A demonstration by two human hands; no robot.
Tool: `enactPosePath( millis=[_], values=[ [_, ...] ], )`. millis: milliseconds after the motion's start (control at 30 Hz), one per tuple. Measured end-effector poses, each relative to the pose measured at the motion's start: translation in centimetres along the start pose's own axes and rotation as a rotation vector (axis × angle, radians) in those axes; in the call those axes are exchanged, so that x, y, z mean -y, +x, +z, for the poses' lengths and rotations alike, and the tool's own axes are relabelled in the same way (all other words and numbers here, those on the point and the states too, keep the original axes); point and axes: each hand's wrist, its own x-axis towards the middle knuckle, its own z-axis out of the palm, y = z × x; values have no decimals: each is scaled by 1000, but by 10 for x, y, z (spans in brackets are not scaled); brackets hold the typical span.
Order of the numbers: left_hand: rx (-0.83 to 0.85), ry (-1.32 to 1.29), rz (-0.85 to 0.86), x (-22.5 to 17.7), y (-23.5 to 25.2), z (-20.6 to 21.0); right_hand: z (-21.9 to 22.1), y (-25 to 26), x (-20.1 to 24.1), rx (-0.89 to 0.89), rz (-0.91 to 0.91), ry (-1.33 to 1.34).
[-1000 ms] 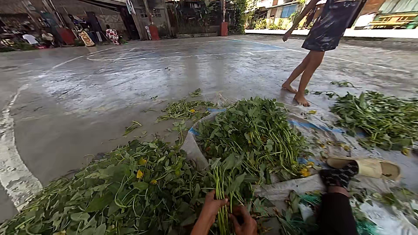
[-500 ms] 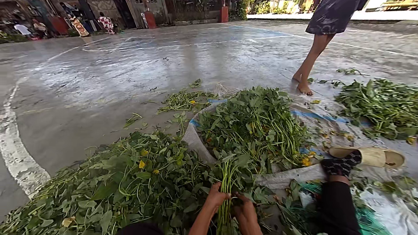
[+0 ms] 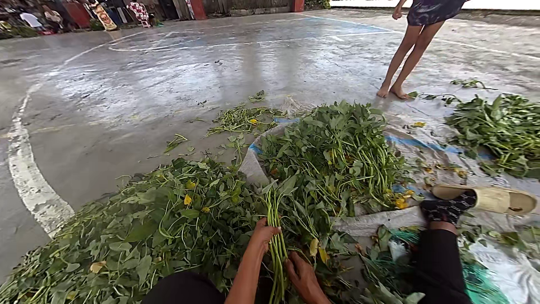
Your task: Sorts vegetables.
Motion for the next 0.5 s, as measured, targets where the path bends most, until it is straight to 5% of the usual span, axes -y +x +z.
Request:
enactPosePath(
  millis=[133,333,500],
  values=[
    [-136,-84,-13,-7,0,-10,6,-27,11,123,75,-36],
    [-505,-207,206,-35,-1,-61,24,-53,-27,295,217,-384],
    [-309,-306,134,-33,-7,-58,-20,20,-34,-73,260,-400]
  ],
)
